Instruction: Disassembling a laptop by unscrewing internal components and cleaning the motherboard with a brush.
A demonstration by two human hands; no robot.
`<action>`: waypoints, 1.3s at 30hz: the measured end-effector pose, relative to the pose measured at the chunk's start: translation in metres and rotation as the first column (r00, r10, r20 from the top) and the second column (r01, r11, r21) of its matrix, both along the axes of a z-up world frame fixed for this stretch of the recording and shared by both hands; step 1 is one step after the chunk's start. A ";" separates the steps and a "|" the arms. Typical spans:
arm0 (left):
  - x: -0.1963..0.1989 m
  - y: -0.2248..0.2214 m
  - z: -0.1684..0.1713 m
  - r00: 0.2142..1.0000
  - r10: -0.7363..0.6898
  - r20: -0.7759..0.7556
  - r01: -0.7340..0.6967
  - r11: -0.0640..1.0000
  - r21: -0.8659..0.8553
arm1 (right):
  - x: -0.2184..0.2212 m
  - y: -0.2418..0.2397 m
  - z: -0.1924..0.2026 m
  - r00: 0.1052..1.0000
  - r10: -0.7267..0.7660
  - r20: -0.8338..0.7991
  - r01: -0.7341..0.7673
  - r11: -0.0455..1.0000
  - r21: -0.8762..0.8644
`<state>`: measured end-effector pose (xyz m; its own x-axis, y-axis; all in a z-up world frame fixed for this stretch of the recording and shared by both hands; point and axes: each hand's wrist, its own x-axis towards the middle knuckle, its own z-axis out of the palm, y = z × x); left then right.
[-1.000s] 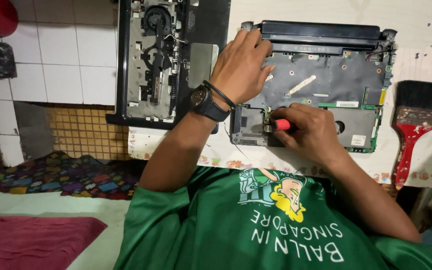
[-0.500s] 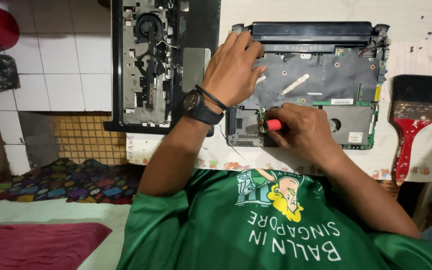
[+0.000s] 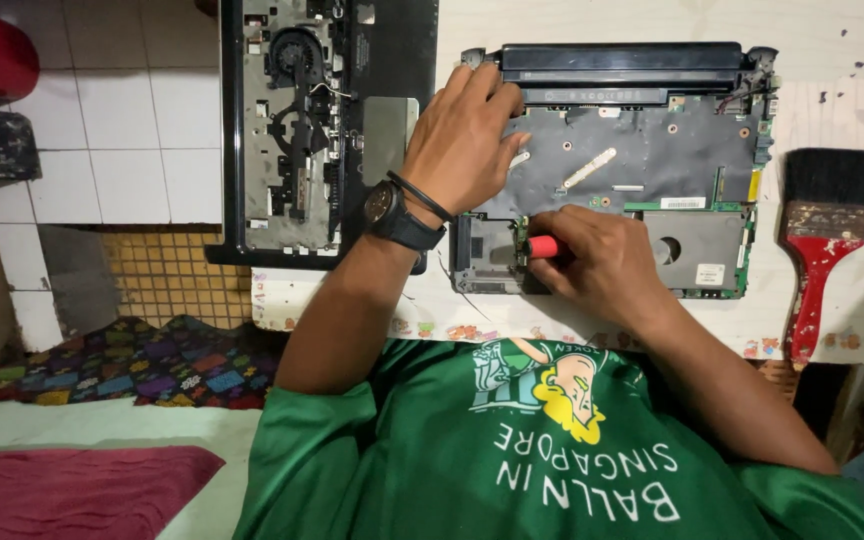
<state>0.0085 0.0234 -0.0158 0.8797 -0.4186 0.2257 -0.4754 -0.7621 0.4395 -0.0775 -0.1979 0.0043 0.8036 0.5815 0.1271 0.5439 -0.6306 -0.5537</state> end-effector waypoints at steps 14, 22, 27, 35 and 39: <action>0.000 0.000 -0.002 1.000 0.002 0.020 -0.002 1.000 -0.021 | 0.001 0.000 -0.004 1.000 0.021 0.000 -0.021 0.999 0.024; 0.000 0.000 -0.003 0.999 0.007 0.032 -0.006 0.999 -0.037 | -0.002 0.001 -0.002 0.999 0.029 0.032 -0.030 0.999 0.029; 0.001 0.000 -0.002 1.000 0.016 -0.002 -0.016 0.998 -0.057 | -0.003 -0.001 -0.001 0.998 0.048 0.041 -0.051 0.995 0.090; 0.001 0.000 -0.002 0.999 0.020 0.035 -0.018 0.999 -0.040 | -0.003 -0.001 0.014 0.996 0.065 0.065 -0.075 0.983 0.168; 0.001 0.000 -0.003 0.999 0.015 0.040 -0.014 0.999 -0.032 | 0.005 -0.010 0.029 1.000 -0.002 0.002 0.001 0.945 0.328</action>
<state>0.0092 0.0237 -0.0188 0.8757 -0.3977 0.2738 -0.4819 -0.7550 0.4446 -0.0730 -0.2074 0.0332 0.8039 0.5064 0.3120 0.5445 -0.4152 -0.7288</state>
